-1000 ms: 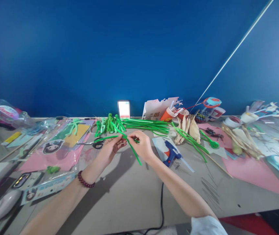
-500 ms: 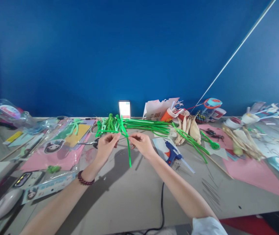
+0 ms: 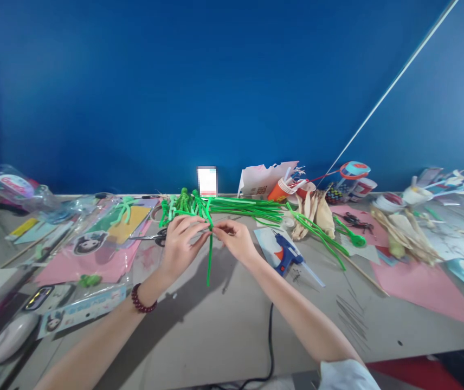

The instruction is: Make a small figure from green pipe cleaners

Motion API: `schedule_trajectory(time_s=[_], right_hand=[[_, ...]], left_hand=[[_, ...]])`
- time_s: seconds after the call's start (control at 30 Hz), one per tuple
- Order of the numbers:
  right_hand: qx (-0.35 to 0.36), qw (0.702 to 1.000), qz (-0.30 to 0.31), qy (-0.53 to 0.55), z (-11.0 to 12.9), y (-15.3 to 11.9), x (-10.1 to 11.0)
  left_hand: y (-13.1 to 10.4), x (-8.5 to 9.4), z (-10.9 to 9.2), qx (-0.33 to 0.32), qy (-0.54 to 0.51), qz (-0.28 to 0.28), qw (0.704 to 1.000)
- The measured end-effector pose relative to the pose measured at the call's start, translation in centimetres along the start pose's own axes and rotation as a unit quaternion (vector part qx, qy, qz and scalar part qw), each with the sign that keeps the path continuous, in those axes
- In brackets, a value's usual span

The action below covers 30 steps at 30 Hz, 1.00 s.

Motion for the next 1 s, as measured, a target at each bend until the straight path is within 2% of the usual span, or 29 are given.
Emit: schedule_trajectory(time_s=[0.1, 0.23, 0.4, 0.67, 1.0], right_hand=[[0.024, 0.999, -0.008, -0.038, 0.3, 0.0, 0.2], [0.066, 0.992, -0.019, -0.103, 1.4, -0.3, 0.3], [0.114, 0.982, -0.024, -0.15, 2.6, -0.6, -0.2], [0.189, 0.962, -0.022, -0.194, 4.3, -1.4, -0.7], [0.19, 0.964, -0.031, -0.185, 4.3, -1.5, -0.6]], left_hand=[[0.0, -0.3, 0.2, 0.002, -0.023, 0.015, 1.0], [0.2, -0.9, 1.3, 0.031, -0.114, 0.035, 0.992], [0.3, -1.1, 2.8, 0.073, -0.197, 0.021, 0.977], [0.2, -0.7, 2.3, 0.063, -0.199, 0.008, 0.978], [0.1, -0.7, 1.8, 0.052, -0.187, 0.004, 0.981]])
Point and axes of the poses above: each hand's wrist, its own y-axis towards the middle knuckle, its own x-axis out of the back of the hand, z = x × y, the point moved 10 cm from there along y, towards the middle knuckle, and after that the axes turned 14 degrees about z, right-handed, at the moved point
